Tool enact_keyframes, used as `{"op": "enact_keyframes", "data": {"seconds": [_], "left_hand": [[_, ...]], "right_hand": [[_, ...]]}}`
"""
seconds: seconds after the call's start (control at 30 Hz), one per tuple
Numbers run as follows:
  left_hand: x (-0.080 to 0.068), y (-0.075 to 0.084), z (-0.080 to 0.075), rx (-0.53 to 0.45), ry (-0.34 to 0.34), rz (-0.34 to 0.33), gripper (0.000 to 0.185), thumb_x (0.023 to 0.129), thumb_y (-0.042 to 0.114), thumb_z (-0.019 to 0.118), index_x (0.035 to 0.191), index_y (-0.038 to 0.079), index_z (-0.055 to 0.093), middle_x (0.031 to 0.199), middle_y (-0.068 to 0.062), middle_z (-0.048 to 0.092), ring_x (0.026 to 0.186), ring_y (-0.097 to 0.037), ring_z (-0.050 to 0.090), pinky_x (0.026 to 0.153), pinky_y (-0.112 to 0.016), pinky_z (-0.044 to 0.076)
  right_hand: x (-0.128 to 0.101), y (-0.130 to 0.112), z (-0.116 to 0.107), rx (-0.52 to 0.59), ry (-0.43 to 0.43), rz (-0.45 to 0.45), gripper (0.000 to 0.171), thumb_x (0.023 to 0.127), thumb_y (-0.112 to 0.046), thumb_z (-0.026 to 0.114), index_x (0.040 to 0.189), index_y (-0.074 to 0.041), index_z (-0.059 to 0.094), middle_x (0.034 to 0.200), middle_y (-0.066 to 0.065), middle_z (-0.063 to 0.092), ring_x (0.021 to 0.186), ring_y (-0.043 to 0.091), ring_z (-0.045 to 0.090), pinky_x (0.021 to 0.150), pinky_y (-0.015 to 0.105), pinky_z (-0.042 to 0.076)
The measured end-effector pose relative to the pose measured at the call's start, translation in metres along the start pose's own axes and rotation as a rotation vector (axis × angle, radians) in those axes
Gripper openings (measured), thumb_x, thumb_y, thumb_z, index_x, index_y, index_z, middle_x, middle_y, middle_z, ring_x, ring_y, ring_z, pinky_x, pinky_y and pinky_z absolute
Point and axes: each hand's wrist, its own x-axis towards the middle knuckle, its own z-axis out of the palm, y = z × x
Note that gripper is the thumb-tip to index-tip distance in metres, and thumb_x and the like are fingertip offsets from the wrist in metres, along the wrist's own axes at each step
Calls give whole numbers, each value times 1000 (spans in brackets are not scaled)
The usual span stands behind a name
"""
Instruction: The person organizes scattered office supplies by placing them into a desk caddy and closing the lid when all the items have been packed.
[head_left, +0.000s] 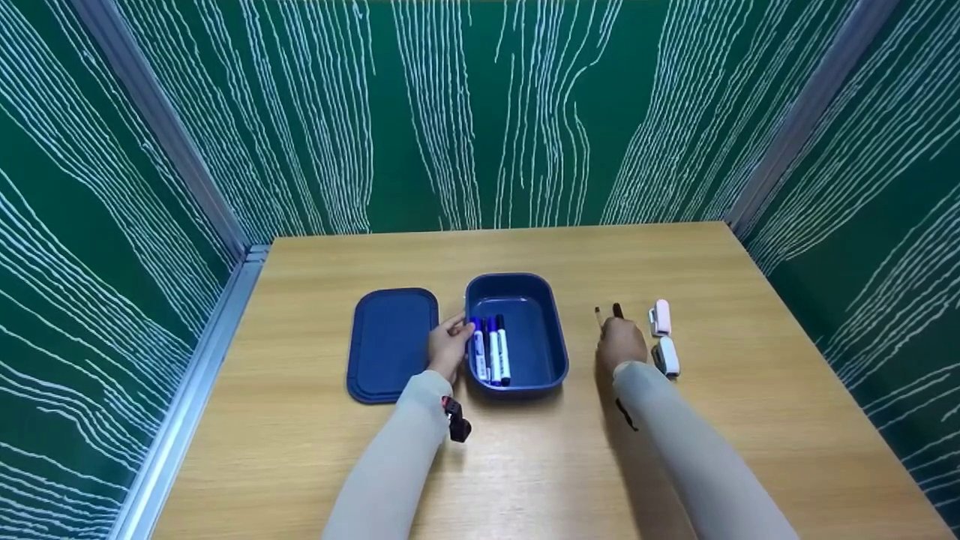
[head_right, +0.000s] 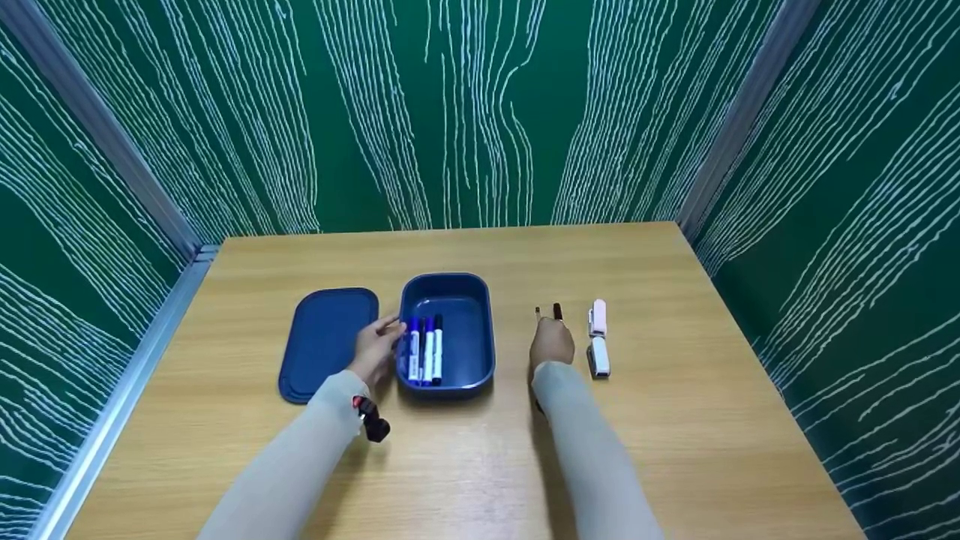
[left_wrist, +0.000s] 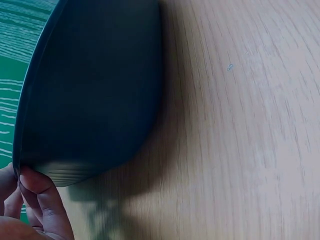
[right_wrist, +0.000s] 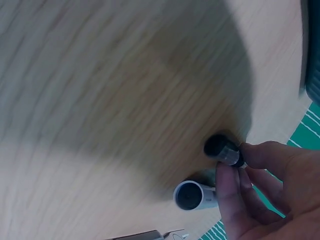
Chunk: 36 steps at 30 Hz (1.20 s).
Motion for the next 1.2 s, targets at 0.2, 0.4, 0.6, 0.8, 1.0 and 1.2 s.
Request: {"op": "enact_keyframes", "data": {"seconds": [0.2,0.4,0.6,0.8,1.0,1.2], "left_hand": [[-1,0,0,-8,-4,7,38,94,6,64,132,1,61,96,-7,65,77,-16,59,46,-18,43],[-1,0,0,-20,-5,1,38,94,5,64,132,0,60,92,-5,64,75,-16,57,47,-18,42],[1,0,0,-23,-5,-15,38,94,5,64,132,1,61,93,-5,63,74,-15,56,46,-18,40],[1,1,0,-10,-4,-21,39,94,7,65,132,2,61,100,-8,66,76,-14,57,47,-18,41],[2,0,0,-14,1,-14,38,93,6,66,131,2,62,97,-7,65,72,-12,55,45,-17,40],[2,-1,1,-21,-3,-12,37,94,6,65,131,1,62,99,-10,67,71,-14,57,44,-17,41]], "right_hand": [[1,1,-2,20,10,2,11,86,4,59,84,3,70,86,20,71,75,30,65,66,46,53],[-1,-1,-4,67,-14,24,10,85,3,61,88,3,70,88,19,70,74,27,63,67,44,53],[-3,-7,-7,154,2,43,20,85,3,61,103,7,69,97,25,70,80,32,67,70,44,56],[-3,-23,-14,281,-10,61,28,88,-1,66,115,8,66,103,25,69,90,34,67,74,42,57],[-4,-45,-24,375,47,29,28,86,-4,68,112,6,69,102,23,69,91,34,67,77,42,56],[-8,-70,-25,489,57,53,28,86,-9,71,111,5,70,99,20,71,82,25,69,74,33,57]]}}
